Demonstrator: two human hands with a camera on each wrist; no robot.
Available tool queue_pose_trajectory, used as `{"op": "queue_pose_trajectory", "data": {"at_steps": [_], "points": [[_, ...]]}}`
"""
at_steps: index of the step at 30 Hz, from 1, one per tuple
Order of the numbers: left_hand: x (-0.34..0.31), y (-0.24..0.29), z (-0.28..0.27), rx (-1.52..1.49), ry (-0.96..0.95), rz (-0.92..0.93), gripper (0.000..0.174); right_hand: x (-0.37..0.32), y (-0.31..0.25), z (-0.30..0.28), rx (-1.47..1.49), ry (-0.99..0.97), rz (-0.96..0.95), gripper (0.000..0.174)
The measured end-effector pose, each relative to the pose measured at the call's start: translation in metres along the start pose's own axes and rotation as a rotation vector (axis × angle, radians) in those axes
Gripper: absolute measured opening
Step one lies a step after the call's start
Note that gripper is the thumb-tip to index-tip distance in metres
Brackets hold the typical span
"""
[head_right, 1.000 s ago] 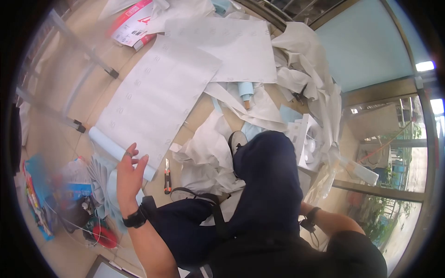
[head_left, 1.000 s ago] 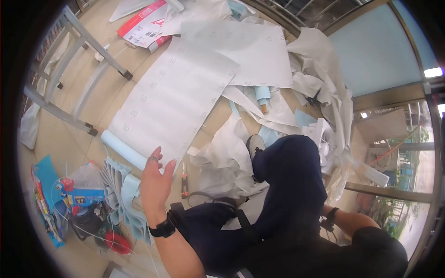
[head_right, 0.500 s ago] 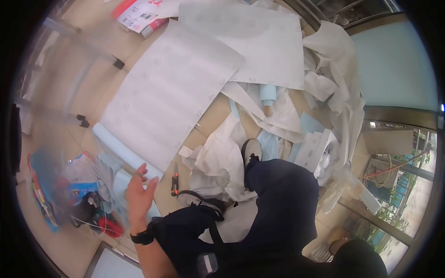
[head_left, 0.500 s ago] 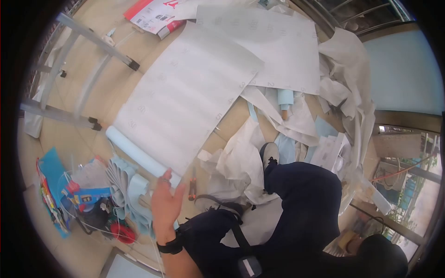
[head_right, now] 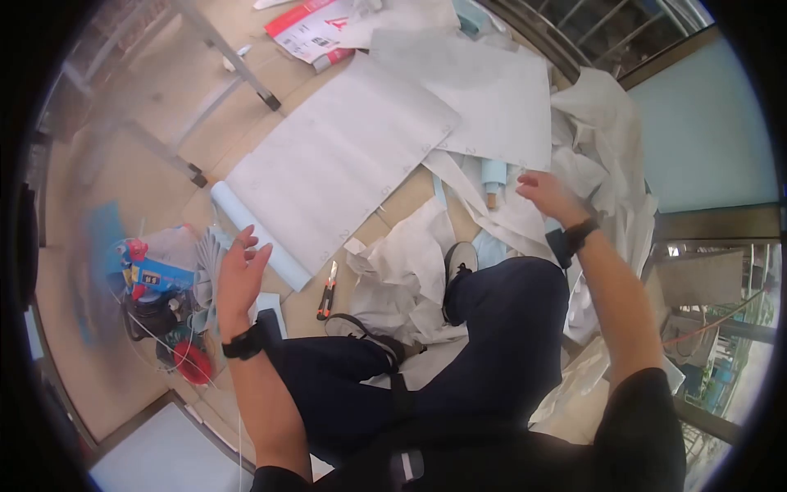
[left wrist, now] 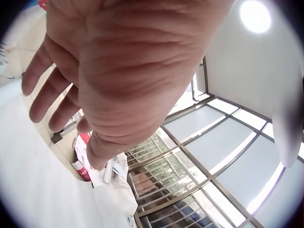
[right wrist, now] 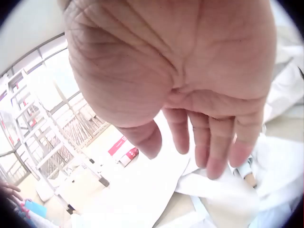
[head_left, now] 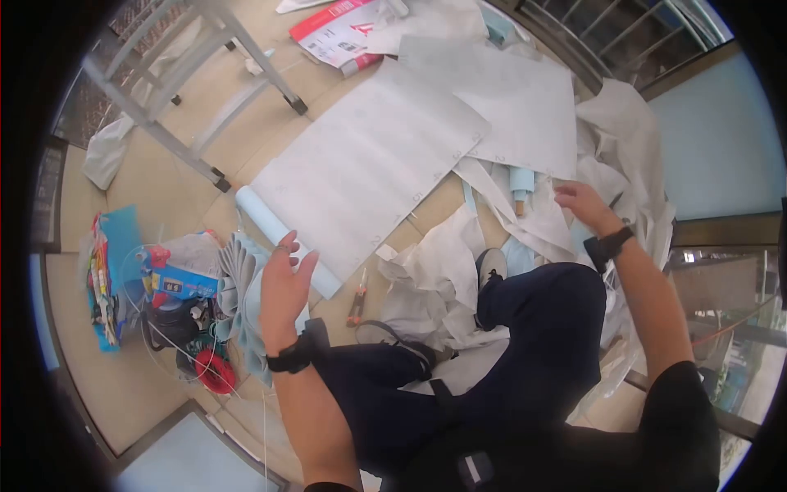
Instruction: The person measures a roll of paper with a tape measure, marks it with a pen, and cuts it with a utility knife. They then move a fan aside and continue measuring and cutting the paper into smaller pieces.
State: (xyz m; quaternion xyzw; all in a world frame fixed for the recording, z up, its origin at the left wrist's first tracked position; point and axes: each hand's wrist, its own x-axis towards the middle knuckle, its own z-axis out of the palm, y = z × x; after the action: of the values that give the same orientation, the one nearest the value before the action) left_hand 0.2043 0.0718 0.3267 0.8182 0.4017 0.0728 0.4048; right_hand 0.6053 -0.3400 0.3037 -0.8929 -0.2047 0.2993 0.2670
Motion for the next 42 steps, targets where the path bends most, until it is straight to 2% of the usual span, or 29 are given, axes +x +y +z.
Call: {"op": "queue_pose_trajectory", "data": {"at_steps": [2, 4, 6, 8, 10, 14, 18, 21, 23, 25, 28, 30, 32, 34, 35, 37, 42], "points": [[0.005, -0.006, 0.003, 0.007, -0.029, -0.025, 0.06, -0.012, -0.036, -0.019, -0.117, 0.021, -0.042, 0.04], [0.008, -0.015, 0.009, -0.053, -0.014, -0.015, 0.06, -0.035, -0.072, -0.029, -0.202, -0.045, -0.05, 0.042], [0.011, -0.028, 0.016, -0.116, 0.002, -0.013, 0.06, -0.063, -0.085, -0.028, -0.267, -0.064, -0.082, 0.043], [0.016, -0.036, 0.021, -0.035, 0.013, 0.076, 0.059, -0.093, -0.099, -0.02, -0.328, -0.087, -0.115, 0.044], [0.014, -0.035, 0.024, -0.047, 0.012, 0.102, 0.059, -0.123, -0.113, -0.009, -0.341, -0.149, 0.047, 0.043], [0.006, -0.026, 0.018, -0.064, -0.026, 0.144, 0.059, -0.155, -0.14, -0.002, -0.437, -0.108, 0.04, 0.043], [0.002, -0.028, 0.017, -0.093, 0.016, 0.181, 0.062, -0.183, -0.207, -0.002, -0.432, -0.032, 0.12, 0.044], [0.001, -0.029, 0.009, -0.084, -0.016, 0.152, 0.062, -0.171, -0.229, -0.015, -0.598, 0.031, -0.136, 0.042], [0.0, -0.033, 0.009, -0.041, -0.042, 0.175, 0.063, -0.156, -0.24, -0.025, -0.567, 0.037, -0.106, 0.041], [-0.003, -0.031, 0.004, -0.041, -0.062, 0.156, 0.061, -0.158, -0.241, -0.032, -0.527, 0.056, -0.064, 0.04], [0.001, -0.026, -0.002, -0.019, -0.074, 0.168, 0.059, -0.178, -0.233, -0.039, -0.417, 0.211, -0.057, 0.041], [0.004, -0.019, -0.001, -0.049, -0.081, 0.186, 0.06, -0.196, -0.193, -0.049, -0.371, 0.233, 0.042, 0.041], [0.006, -0.014, 0.001, -0.071, -0.079, 0.209, 0.06, -0.214, -0.159, -0.053, -0.16, 0.135, 0.159, 0.045], [0.005, -0.008, -0.005, -0.075, -0.071, 0.181, 0.059, -0.22, -0.118, -0.06, -0.009, 0.126, 0.259, 0.042], [0.004, -0.009, -0.009, -0.084, -0.062, 0.175, 0.059, -0.223, -0.118, -0.055, -0.019, 0.123, 0.251, 0.042], [0.002, -0.016, -0.016, -0.072, -0.043, 0.186, 0.058, -0.224, -0.119, -0.041, -0.053, 0.205, 0.359, 0.034], [-0.009, -0.026, -0.044, -0.1, 0.015, 0.174, 0.06, -0.188, -0.088, 0.001, -0.082, 0.127, 0.36, 0.034]]}}
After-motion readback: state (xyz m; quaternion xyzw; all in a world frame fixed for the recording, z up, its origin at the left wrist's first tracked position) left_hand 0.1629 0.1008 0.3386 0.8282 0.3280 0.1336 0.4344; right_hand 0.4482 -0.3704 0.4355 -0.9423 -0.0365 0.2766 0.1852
